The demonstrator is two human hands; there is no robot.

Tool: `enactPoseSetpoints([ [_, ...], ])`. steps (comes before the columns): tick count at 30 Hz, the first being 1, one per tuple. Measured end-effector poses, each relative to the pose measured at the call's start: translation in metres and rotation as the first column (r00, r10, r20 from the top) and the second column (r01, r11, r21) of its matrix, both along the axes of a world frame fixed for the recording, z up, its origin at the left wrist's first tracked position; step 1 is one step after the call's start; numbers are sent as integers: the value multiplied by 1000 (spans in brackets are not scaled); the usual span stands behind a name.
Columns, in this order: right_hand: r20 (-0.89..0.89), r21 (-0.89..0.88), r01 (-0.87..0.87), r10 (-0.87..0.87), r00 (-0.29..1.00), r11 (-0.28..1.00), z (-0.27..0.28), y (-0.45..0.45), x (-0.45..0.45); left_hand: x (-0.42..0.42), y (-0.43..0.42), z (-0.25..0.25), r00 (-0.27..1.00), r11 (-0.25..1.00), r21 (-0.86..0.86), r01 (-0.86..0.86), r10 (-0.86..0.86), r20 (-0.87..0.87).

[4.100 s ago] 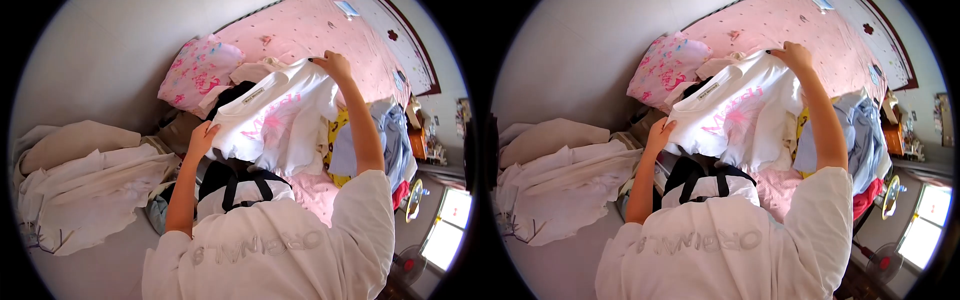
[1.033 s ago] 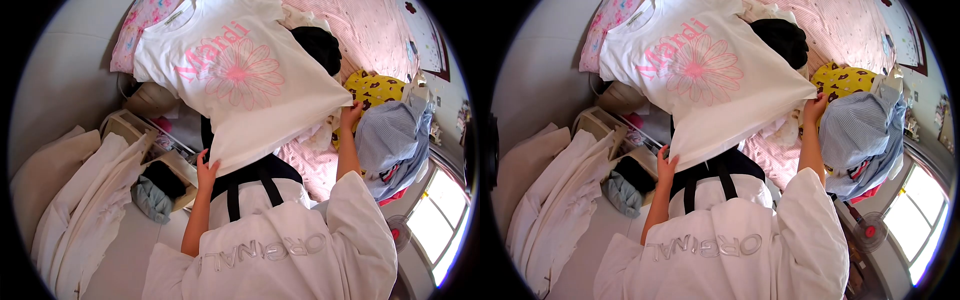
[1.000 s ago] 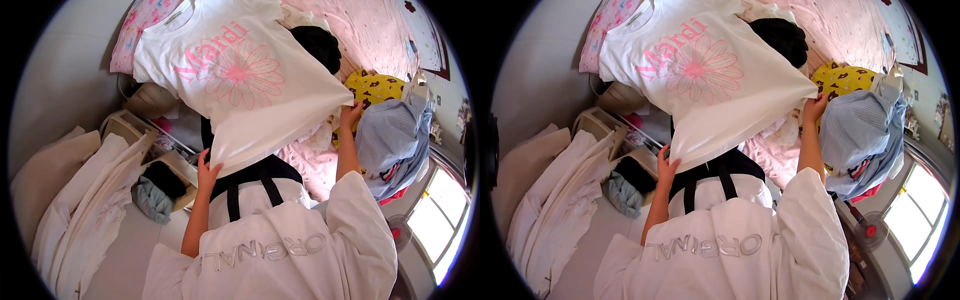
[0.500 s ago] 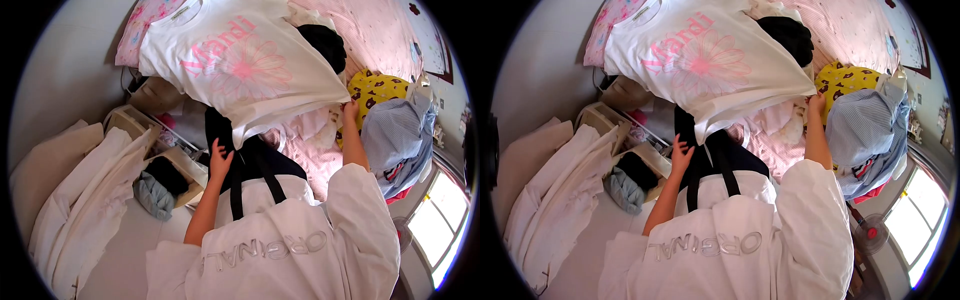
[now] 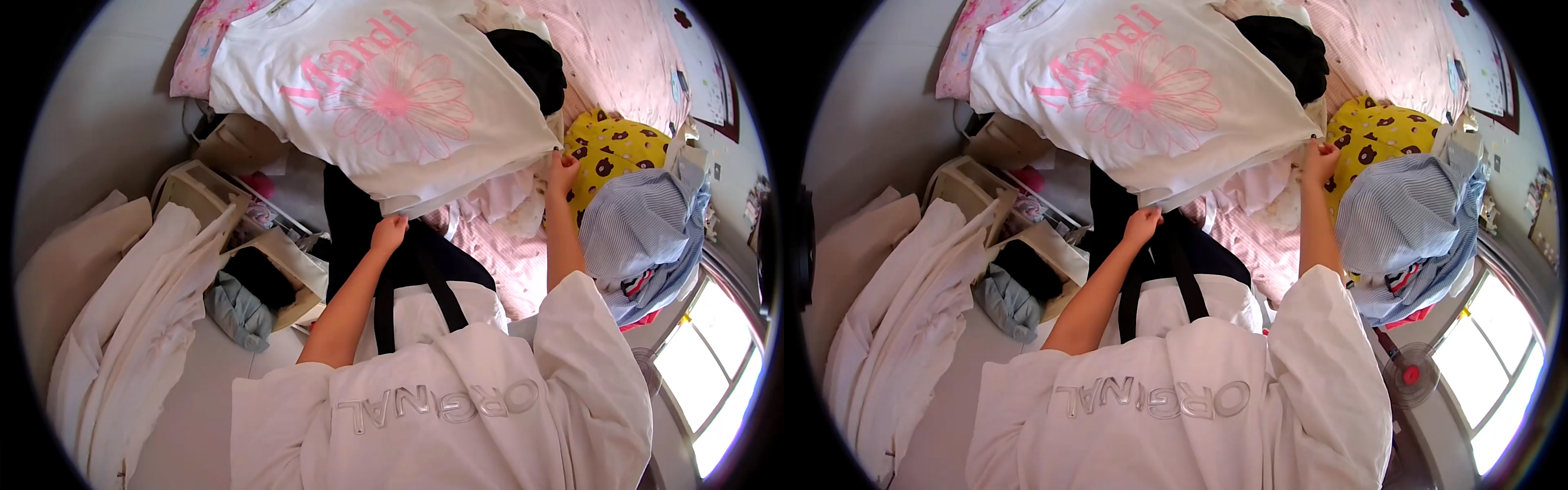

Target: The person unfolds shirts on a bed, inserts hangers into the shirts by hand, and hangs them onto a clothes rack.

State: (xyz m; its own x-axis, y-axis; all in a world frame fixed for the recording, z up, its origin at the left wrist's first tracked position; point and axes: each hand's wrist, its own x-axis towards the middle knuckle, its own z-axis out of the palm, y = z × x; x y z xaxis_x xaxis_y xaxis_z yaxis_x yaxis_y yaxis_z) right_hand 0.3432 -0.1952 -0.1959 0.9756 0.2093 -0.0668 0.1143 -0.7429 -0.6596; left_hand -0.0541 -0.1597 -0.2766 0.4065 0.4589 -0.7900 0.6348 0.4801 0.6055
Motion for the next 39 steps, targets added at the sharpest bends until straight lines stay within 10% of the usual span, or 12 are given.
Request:
enactPoseSetpoints([
  [2, -40, -42, -5, 3, 999, 999, 16, 10, -8, 9, 1, -2, 892, 799, -465, -380, 450, 44],
  [5, -21, -185, -72, 70, 997, 980, 13, 12, -2, 18, 15, 6, 503, 200, -683, -702, 818, -277],
  [7, 238, -462, -179, 316, 919, 869, -2, 5, 7, 21, 22, 0, 293, -92, -759, -645, 887, -357],
  [10, -104, -238, -48, 24, 994, 970, -9, 3, 18, 22, 27, -13, 67, -358, -728, -584, 873, -483],
  [14, -450, 43, 269, -222, 865, 962, 4, 13, 19, 3, 28, -24, 191, -140, -828, -543, 939, -284],
  [17, -543, 129, 362, -240, 805, 923, 0, 8, 29, 4, 44, -4, -1, -271, -583, -766, 907, -420],
  [23, -466, 86, 234, -168, 869, 969, 2, 15, 14, -18, 41, -11, -240, -422, -634, -648, 903, -356],
  [31, -394, 190, 226, -137, 909, 955, 0, 15, 10, -43, 38, 65, 405, -81, -725, -684, 784, -469],
  [34, -449, 306, 271, -113, 886, 913, 11, 18, 5, -54, 28, 85, 348, -94, -685, -722, 807, -477],
  [39, -337, 202, 77, -4, 942, 976, 18, 16, 10, -73, 15, 112, 240, 170, -686, -707, 971, -8],
])
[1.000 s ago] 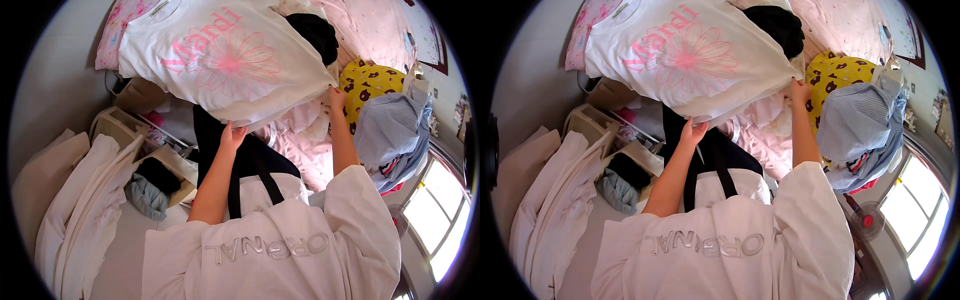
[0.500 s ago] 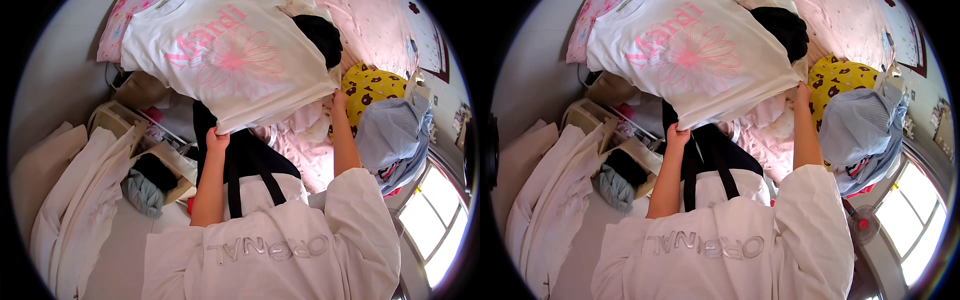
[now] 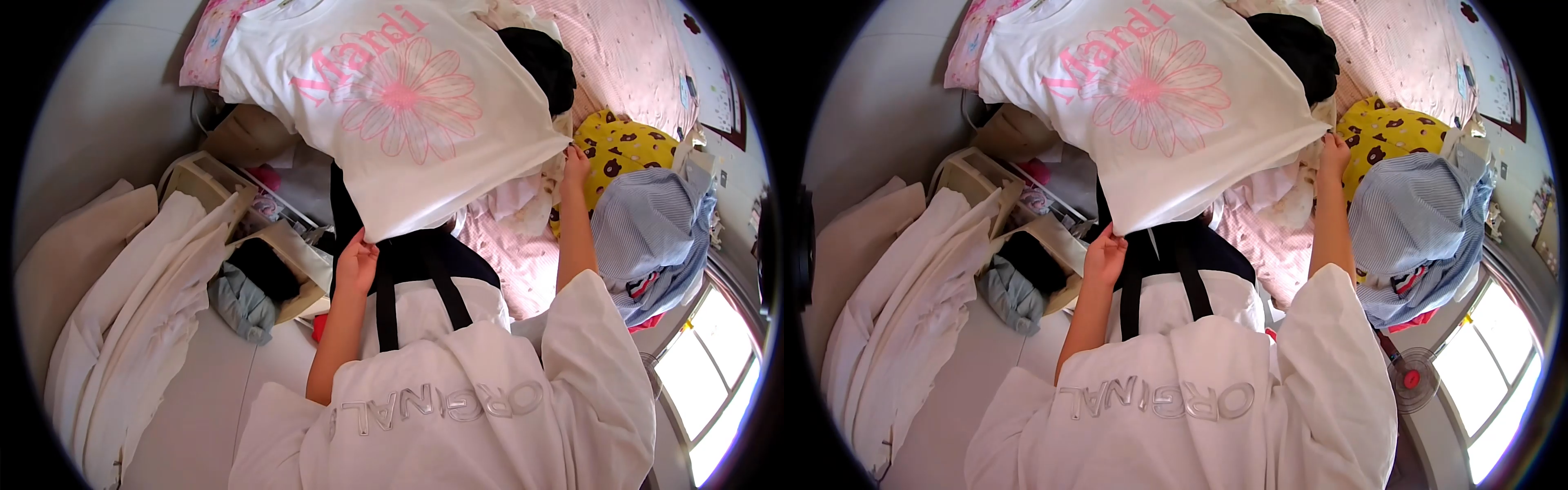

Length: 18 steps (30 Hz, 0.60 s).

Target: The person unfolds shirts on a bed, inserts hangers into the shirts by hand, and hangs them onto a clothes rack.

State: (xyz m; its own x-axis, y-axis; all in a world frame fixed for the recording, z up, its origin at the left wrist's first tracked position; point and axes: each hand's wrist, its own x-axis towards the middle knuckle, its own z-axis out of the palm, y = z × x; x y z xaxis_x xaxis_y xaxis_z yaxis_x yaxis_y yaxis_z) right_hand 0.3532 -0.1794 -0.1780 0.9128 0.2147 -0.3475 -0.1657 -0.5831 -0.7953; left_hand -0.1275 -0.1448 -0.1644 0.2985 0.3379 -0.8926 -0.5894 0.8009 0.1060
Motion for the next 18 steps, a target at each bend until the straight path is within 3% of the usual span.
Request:
enactPoseSetpoints([
  [1, 32, -5, -62, 63, 998, 998, 5, 1, -3, -3, -1, 1, 999, 998, 60, 6, -4, -32],
  [4, 203, -91, -389, 400, 894, 917, 3, -2, 0, 6, -4, 2, 818, 897, 274, 346, -146, -556],
  [7, 482, -545, -532, 761, 435, 649, -3, 7, -12, 10, 7, -3, 396, 604, 245, 758, -129, -909],
  [8, 492, -516, -556, 757, 431, 652, -5, 10, -18, 11, 12, -5, 229, 489, 167, 856, -69, -971],
  [9, 501, -485, -581, 752, 428, 654, -6, 14, -26, 12, 17, -9, 143, 455, 135, 880, 17, -990],
  [10, 511, -454, -604, 746, 426, 655, -7, 17, -32, 8, 22, -14, 68, 426, 60, 903, -5, -998],
  [12, 361, -500, -514, 708, 607, 697, -1, 23, -39, 2, 29, -17, -82, 360, -94, 928, -47, -996],
  [13, 285, -530, -466, 666, 689, 709, 3, 25, -39, 4, 31, -15, -54, 402, -49, 914, 0, -999],
  [16, 348, -616, -341, 634, 690, 710, 20, 28, -42, 1, 43, 3, -137, 303, -166, 939, -115, -984],
  [18, 404, -578, -298, 584, 704, 760, 12, 15, -21, -8, 42, -3, -97, 265, -126, 956, -121, -988],
])
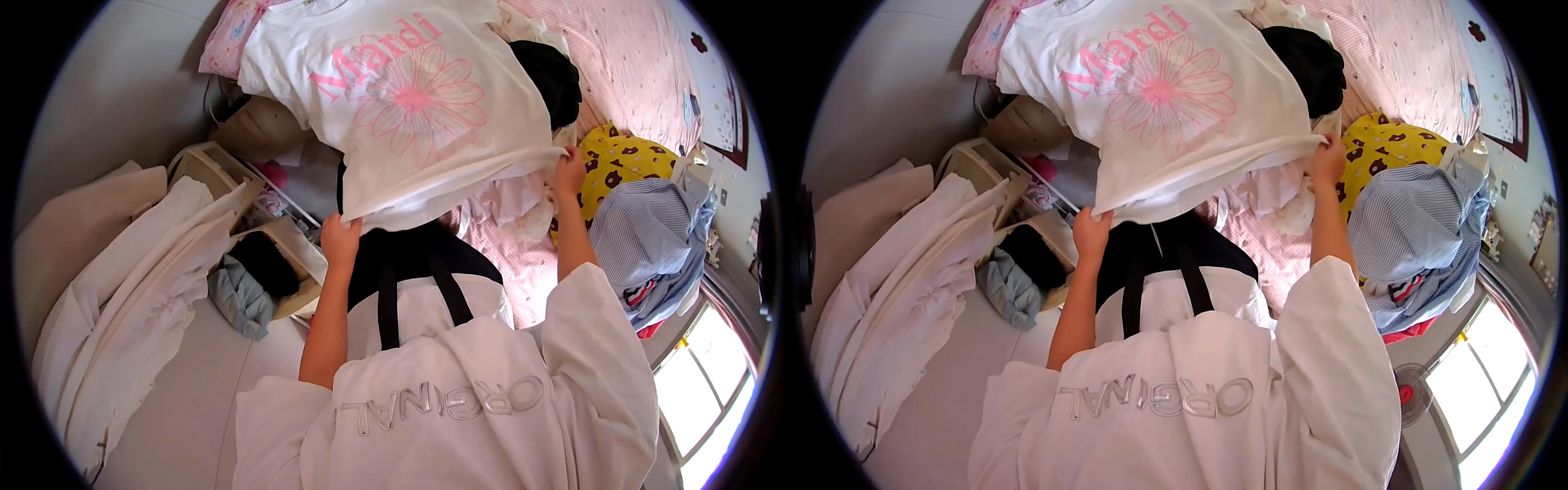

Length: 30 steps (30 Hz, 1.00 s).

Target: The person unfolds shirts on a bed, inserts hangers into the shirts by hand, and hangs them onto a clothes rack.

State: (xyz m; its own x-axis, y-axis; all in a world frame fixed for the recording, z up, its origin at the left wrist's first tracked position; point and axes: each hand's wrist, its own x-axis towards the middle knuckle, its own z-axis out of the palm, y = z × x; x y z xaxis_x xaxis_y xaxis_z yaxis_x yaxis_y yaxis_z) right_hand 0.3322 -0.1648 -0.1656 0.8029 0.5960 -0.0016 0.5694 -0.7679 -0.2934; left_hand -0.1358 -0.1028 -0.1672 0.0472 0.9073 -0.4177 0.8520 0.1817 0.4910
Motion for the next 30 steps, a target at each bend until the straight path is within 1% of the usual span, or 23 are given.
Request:
enactPoseSetpoints([
  [2, 16, 49, 41, -42, 999, 998, -2, -7, 14, -11, -9, -8, 997, 1000, 2, 6, -6, 76],
  [3, 21, 68, 66, -67, 998, 995, 0, -11, 17, -10, -11, -1, 993, 1000, 12, -19, 17, 115],
  [5, 28, 89, 147, -150, 988, 985, 2, -17, 25, -5, -20, 26, 980, 998, 20, -68, 62, 191],
  [7, 28, 98, 254, -258, 966, 962, -5, -21, 34, -1, -32, 56, 974, 1000, -29, 7, 0, 227],
  [8, 34, 113, 248, -253, 967, 962, -8, -20, 41, -1, -40, 65, 969, 998, -52, 43, -29, 244],
  [10, 45, 141, 241, -249, 967, 960, -9, -14, 49, -8, -63, 72, 937, 975, 5, 222, -215, 275],
  [13, 63, 268, 223, -248, 967, 937, 10, 6, 51, -12, -72, 79, 826, 880, 95, 466, -471, 310],
  [14, 49, 346, 197, -228, 973, 917, 13, 11, 57, -10, -71, 82, 774, 834, 128, 537, -547, 318],
  [15, 37, 423, 169, -203, 978, 890, 18, 19, 60, -5, -69, 85, 765, 837, 193, 511, -546, 341],
  [17, -10, 570, 113, -131, 991, 814, 33, 27, 61, -2, -67, 87, 736, 821, 224, 525, -570, 365],
  [20, -23, 658, 40, -34, 999, 752, 27, 20, 83, 0, -70, 90, 689, 807, 230, 544, -586, 428],
  [21, -24, 643, 44, -37, 999, 764, 27, 15, 83, 0, -71, 91, 671, 804, 225, 551, -587, 453],
  [23, -27, 614, 52, -45, 999, 788, 30, 0, 81, -4, -80, 90, 684, 824, 199, 530, -555, 474],
  [26, 142, 521, -129, 63, 988, 844, 19, -33, 70, -15, -97, 84, 721, 847, 138, 514, -513, 466],
  [29, 161, 327, -266, 224, 961, 907, 28, -39, 47, -20, -105, 79, 776, 877, 38, 479, -444, 448],
  [30, 137, 219, -221, 194, 971, 950, 30, -35, 41, -20, -105, 77, 795, 888, 2, 461, -413, 445],
])
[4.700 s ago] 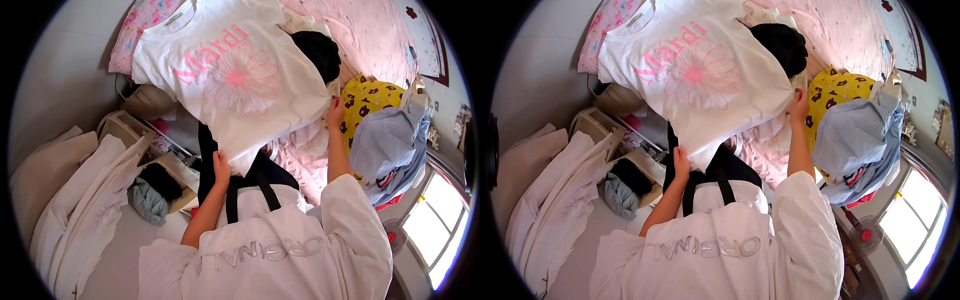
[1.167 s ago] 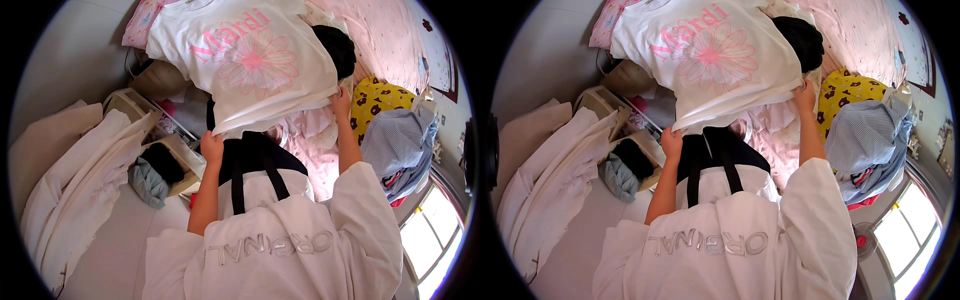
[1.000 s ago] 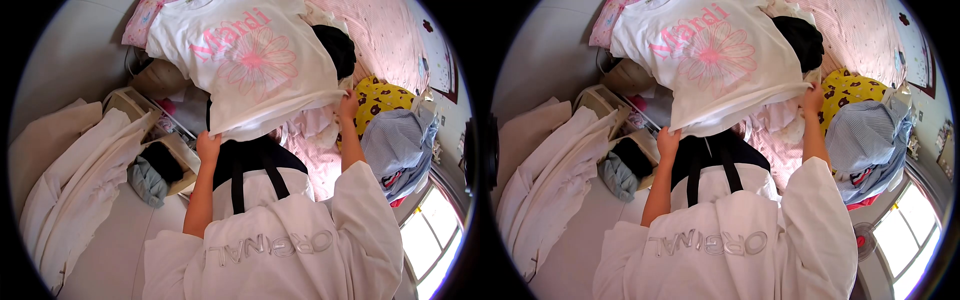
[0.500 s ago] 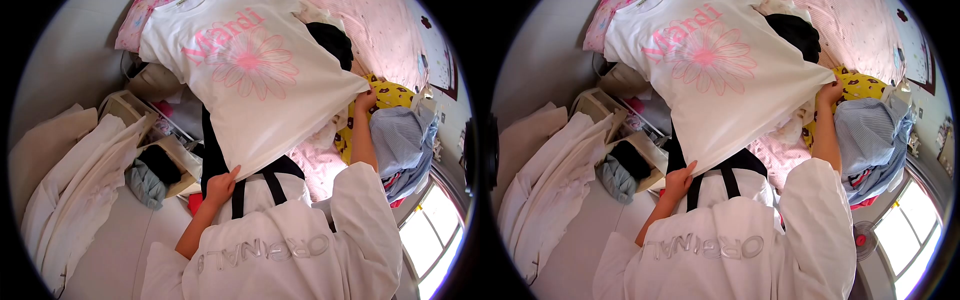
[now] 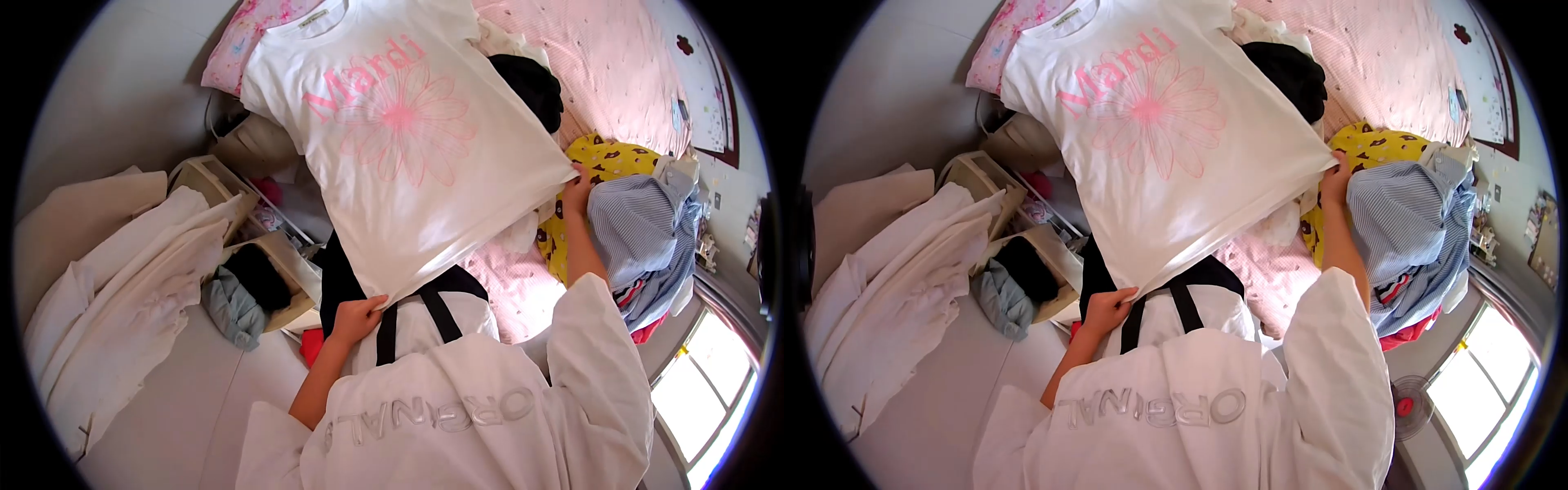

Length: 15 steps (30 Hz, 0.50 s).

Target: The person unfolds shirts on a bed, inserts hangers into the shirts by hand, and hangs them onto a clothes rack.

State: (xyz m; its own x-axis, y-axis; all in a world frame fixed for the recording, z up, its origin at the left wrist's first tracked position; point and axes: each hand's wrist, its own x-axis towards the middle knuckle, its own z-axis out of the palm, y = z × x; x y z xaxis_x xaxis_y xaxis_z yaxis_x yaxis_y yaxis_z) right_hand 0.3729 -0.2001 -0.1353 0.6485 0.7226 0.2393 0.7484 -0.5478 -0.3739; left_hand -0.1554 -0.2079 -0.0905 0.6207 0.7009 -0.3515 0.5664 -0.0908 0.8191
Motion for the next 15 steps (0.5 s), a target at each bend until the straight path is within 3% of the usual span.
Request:
enactPoseSetpoints([
  [3, 10, -285, 79, -79, 997, 955, 7, 7, -12, 7, 0, -12, 989, 999, -53, 9, -17, -147],
  [6, -59, -144, 32, -41, 997, 989, 16, 8, -17, 15, 1, -16, 976, 997, -72, -27, 10, -219],
  [9, 301, 24, -248, 230, 926, 968, 10, -1, 7, 9, -11, -34, 971, 996, -70, -50, 32, -237],
  [12, 231, 11, -198, 190, 954, 980, 14, -6, 4, 0, -25, -56, 946, 995, -70, -72, 46, -322],
  [15, 251, -398, -190, 306, 919, 898, 10, -13, 6, 4, -31, -83, 920, 995, -98, -32, -9, -391],
])
